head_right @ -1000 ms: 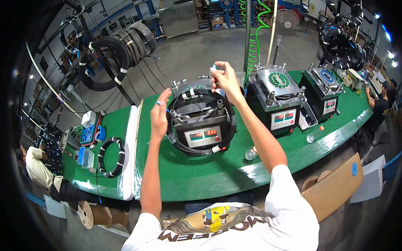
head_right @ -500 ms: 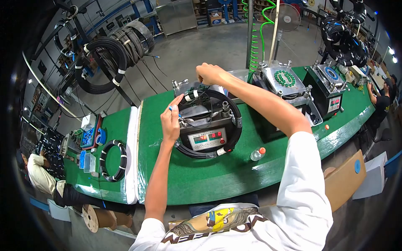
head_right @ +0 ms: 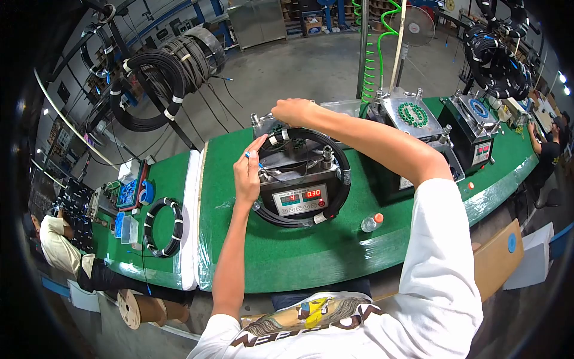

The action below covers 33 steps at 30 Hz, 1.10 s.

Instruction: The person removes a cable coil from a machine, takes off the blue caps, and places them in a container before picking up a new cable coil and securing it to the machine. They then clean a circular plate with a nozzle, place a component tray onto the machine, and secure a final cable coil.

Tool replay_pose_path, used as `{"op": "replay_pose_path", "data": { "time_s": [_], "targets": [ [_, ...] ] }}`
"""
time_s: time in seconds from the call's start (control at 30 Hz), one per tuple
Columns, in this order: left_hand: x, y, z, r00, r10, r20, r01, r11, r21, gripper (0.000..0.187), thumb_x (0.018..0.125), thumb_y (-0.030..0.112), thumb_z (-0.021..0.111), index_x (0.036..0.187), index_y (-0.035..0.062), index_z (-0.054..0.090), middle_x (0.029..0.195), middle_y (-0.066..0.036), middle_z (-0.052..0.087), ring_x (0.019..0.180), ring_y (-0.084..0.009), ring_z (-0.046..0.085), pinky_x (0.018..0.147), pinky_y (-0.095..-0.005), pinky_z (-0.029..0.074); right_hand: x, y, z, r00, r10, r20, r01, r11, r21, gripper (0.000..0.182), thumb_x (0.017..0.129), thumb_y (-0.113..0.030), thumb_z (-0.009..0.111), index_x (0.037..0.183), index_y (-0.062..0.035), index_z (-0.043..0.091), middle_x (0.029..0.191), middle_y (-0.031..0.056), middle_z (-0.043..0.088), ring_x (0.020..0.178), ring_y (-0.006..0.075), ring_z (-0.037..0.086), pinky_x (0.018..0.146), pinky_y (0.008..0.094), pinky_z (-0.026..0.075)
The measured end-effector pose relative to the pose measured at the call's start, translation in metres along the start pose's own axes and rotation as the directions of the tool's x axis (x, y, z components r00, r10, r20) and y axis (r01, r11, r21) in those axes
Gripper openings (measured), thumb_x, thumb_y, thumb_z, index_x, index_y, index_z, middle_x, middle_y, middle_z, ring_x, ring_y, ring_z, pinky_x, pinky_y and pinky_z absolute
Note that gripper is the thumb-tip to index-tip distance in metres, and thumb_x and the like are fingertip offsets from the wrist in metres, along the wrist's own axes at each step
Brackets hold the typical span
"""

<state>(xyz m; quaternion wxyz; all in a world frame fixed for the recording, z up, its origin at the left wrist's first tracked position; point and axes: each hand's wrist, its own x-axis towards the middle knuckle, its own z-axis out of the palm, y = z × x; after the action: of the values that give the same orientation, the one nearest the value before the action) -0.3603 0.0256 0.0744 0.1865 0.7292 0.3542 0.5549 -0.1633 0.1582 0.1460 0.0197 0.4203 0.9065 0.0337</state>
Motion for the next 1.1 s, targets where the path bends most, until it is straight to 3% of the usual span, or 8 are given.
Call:
{"op": "replay_pose_path", "data": {
  "time_s": [0.43, 0.7, 0.8, 0.83, 0.9, 1.0, 1.03, 1.1],
  "targets": [
    [0.003, 0.001, -0.007, 0.993, -0.103, 0.059, 0.108, 0.991, -0.075, 0.051, 0.111, 0.032, 0.034, 0.132, -0.0036, 0.065, 0.134, -0.02, 0.066, 0.126, -0.0308, 0.061, 0.108, -0.0366, 0.043, 0.027, 0.018, -0.003, 0.976, 0.179, 0.121, -0.201, 0.959, 0.202, 0.028, 0.061, -0.002, 0.088, 0.083, -0.001, 0.072, 0.092, 0.0148, 0.074, 0.084, 0.0341, 0.074, 0.069, 0.0429, 0.058],
    [0.009, 0.004, -0.014, 0.986, -0.123, 0.115, 0.134, 0.987, -0.091, 0.058, 0.111, 0.039, 0.031, 0.135, -0.0026, 0.063, 0.134, -0.019, 0.066, 0.129, -0.0302, 0.06, 0.111, -0.0367, 0.041, 0.014, 0.005, -0.01, 0.991, 0.126, 0.039, -0.13, 0.985, 0.112, 0.028, 0.068, 0.001, 0.081, 0.093, -0.0004, 0.07, 0.096, 0.0158, 0.074, 0.081, 0.0311, 0.076, 0.069, 0.0409, 0.06],
    [0.009, 0.008, -0.018, 0.969, -0.203, 0.144, 0.215, 0.974, -0.07, 0.059, 0.111, 0.04, 0.03, 0.133, -0.0029, 0.064, 0.128, -0.018, 0.069, 0.125, -0.0276, 0.062, 0.109, -0.0361, 0.042, 0.016, 0.025, 0.01, 0.973, 0.192, 0.128, -0.225, 0.913, 0.339, 0.026, 0.074, -0.007, 0.081, 0.098, -0.0015, 0.072, 0.105, 0.0168, 0.072, 0.087, 0.0315, 0.075, 0.075, 0.0423, 0.059],
    [0.011, 0.007, -0.019, 0.963, -0.224, 0.15, 0.237, 0.969, -0.075, 0.06, 0.111, 0.04, 0.03, 0.132, -0.0032, 0.064, 0.126, -0.018, 0.07, 0.121, -0.0264, 0.064, 0.108, -0.0357, 0.044, -0.004, 0.008, -0.012, 0.928, 0.294, 0.227, -0.37, 0.79, 0.488, 0.027, 0.088, -0.016, 0.075, 0.112, -0.0047, 0.072, 0.12, 0.0194, 0.068, 0.112, 0.031, 0.069, 0.089, 0.0441, 0.055],
    [0.021, 0.002, -0.02, 0.962, -0.208, 0.176, 0.236, 0.959, -0.157, 0.06, 0.112, 0.041, 0.029, 0.132, -0.003, 0.065, 0.124, -0.018, 0.071, 0.119, -0.0261, 0.065, 0.106, -0.0356, 0.045, -0.038, 0.006, -0.003, 0.981, 0.146, -0.13, -0.03, 0.77, 0.637, 0.029, 0.096, -0.019, 0.066, 0.122, -0.0068, 0.069, 0.132, 0.0207, 0.063, 0.124, 0.0321, 0.061, 0.099, 0.0456, 0.051],
    [0.038, -0.006, -0.033, 0.913, -0.261, 0.313, 0.332, 0.922, -0.201, 0.06, 0.112, 0.041, 0.028, 0.132, -0.0015, 0.064, 0.125, -0.019, 0.07, 0.119, -0.0267, 0.065, 0.106, -0.0373, 0.046, -0.089, 0.008, 0.018, 0.866, -0.091, -0.492, 0.388, 0.742, 0.546, 0.034, 0.106, -0.022, 0.052, 0.138, -0.0136, 0.061, 0.155, 0.0205, 0.044, 0.136, 0.0338, 0.052, 0.106, 0.0457, 0.049],
    [0.048, 0.0, -0.041, 0.879, -0.299, 0.371, 0.38, 0.91, -0.167, 0.061, 0.112, 0.043, 0.027, 0.133, -0.001, 0.064, 0.125, -0.019, 0.07, 0.118, -0.0265, 0.065, 0.105, -0.0378, 0.047, -0.111, -0.004, 0.01, 0.918, -0.071, -0.389, 0.336, 0.659, 0.673, 0.035, 0.105, -0.018, 0.053, 0.138, -0.0125, 0.061, 0.159, 0.0193, 0.04, 0.147, 0.0359, 0.039, 0.119, 0.0479, 0.036],
    [0.069, 0.005, -0.049, 0.791, -0.38, 0.48, 0.495, 0.858, -0.137, 0.064, 0.112, 0.05, 0.026, 0.135, 0.0029, 0.062, 0.125, -0.018, 0.07, 0.115, -0.0248, 0.067, 0.102, -0.0372, 0.049, -0.123, -0.01, 0.026, 0.898, -0.153, -0.412, 0.389, 0.716, 0.58, 0.034, 0.1, -0.019, 0.062, 0.133, -0.0096, 0.064, 0.162, 0.0162, 0.037, 0.149, 0.0363, 0.037, 0.12, 0.0467, 0.035]
  ]
}}
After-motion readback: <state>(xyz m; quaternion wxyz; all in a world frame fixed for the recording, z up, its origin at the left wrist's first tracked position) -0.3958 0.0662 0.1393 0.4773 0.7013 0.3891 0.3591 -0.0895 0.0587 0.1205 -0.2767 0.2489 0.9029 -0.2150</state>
